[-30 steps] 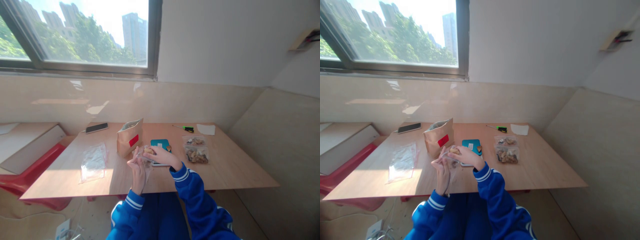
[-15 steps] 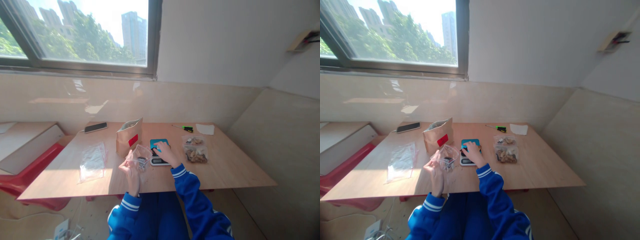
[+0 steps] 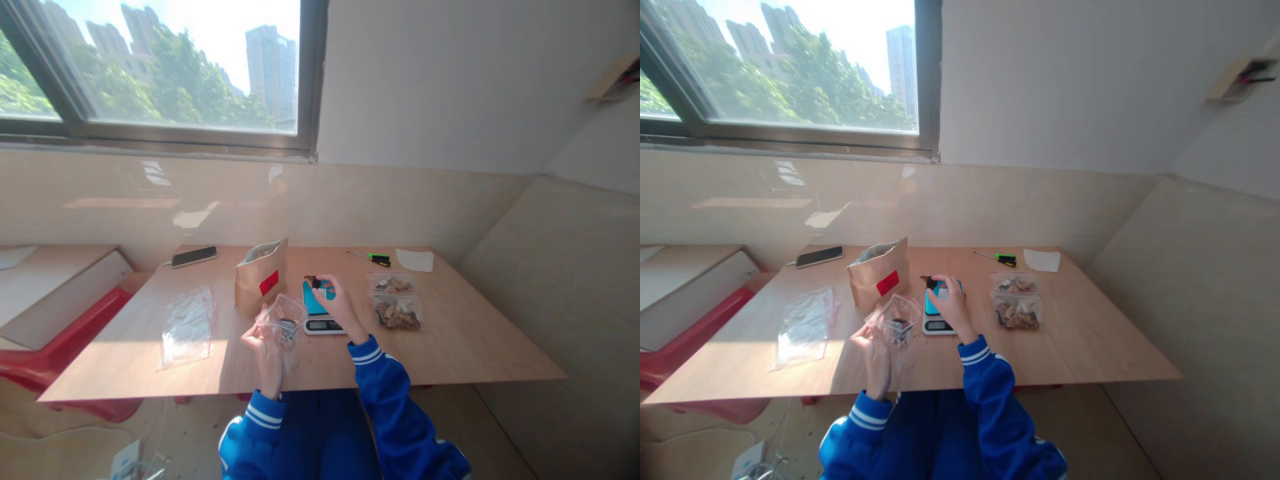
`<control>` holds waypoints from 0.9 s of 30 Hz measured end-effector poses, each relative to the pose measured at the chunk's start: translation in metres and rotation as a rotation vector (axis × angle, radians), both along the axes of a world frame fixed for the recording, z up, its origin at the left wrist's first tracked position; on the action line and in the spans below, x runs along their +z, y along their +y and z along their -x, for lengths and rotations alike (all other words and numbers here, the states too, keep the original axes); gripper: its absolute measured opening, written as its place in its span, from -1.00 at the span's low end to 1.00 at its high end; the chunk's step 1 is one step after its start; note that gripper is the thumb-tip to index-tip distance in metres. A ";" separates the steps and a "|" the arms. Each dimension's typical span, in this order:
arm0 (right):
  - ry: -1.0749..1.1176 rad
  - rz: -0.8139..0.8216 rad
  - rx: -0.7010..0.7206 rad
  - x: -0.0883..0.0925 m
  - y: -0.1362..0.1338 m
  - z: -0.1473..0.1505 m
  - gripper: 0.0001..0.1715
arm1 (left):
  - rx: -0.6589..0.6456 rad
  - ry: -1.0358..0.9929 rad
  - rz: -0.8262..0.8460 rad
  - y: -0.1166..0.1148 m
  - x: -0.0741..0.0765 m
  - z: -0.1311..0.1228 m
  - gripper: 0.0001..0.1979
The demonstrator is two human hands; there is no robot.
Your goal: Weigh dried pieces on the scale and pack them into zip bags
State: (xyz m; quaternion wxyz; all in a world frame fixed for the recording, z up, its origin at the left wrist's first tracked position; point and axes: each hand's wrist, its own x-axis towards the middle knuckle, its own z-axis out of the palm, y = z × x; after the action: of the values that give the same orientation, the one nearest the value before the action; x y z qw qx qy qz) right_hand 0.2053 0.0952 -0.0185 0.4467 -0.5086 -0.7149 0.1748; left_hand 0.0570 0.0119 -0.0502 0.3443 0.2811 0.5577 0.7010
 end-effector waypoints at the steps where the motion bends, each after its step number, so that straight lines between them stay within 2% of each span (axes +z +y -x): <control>1: 0.066 -0.019 0.084 0.009 -0.004 0.001 -0.65 | 0.002 -0.009 0.011 0.000 0.001 -0.001 -0.60; 3: 0.084 -0.033 0.243 0.021 -0.008 0.002 -0.63 | -0.003 -0.024 0.005 0.000 0.002 -0.002 -0.58; 4: 0.072 -0.032 0.273 0.022 -0.008 0.000 -0.64 | -0.004 -0.023 -0.005 -0.001 0.003 -0.002 -0.58; 6: 0.019 -0.005 0.167 0.014 -0.002 -0.008 -0.68 | 0.009 -0.003 -0.009 -0.001 0.003 0.001 -0.60; 8: -0.059 0.055 -0.039 -0.006 0.007 -0.019 -0.69 | 0.043 0.011 0.030 -0.001 0.002 0.004 -0.62; 10: -0.110 0.109 -0.179 -0.031 0.015 -0.031 -0.70 | 0.053 -0.026 0.054 -0.002 0.001 0.007 -0.62; 13: -0.123 0.150 -0.250 -0.060 0.020 -0.043 -0.70 | 0.013 -0.086 0.029 -0.002 0.000 0.009 -0.61; 16: -0.116 0.144 -0.269 -0.067 0.021 -0.048 -0.72 | 0.007 -0.028 0.068 -0.003 0.000 0.009 -0.62; 18: -0.099 0.124 -0.259 -0.058 0.021 -0.048 -0.71 | 0.022 0.000 0.108 -0.004 0.000 0.008 -0.61; 21: -0.039 0.077 -0.195 -0.027 0.017 -0.040 -0.68 | 0.026 0.020 0.095 -0.003 0.001 0.007 -0.58; 25: 0.172 0.016 0.111 0.030 -0.005 -0.015 -0.57 | 0.017 0.180 0.026 -0.003 0.002 0.004 -0.50; 27: 0.172 0.024 0.256 0.048 -0.019 -0.003 -0.53 | 0.002 0.218 -0.011 -0.004 0.003 0.002 -0.46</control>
State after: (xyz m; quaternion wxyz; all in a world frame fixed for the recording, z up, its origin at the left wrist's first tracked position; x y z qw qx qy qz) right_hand 0.2085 0.0758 0.0297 0.4744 -0.4016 -0.7309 0.2819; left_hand 0.0548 0.0080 -0.0476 0.2794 0.3570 0.5881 0.6698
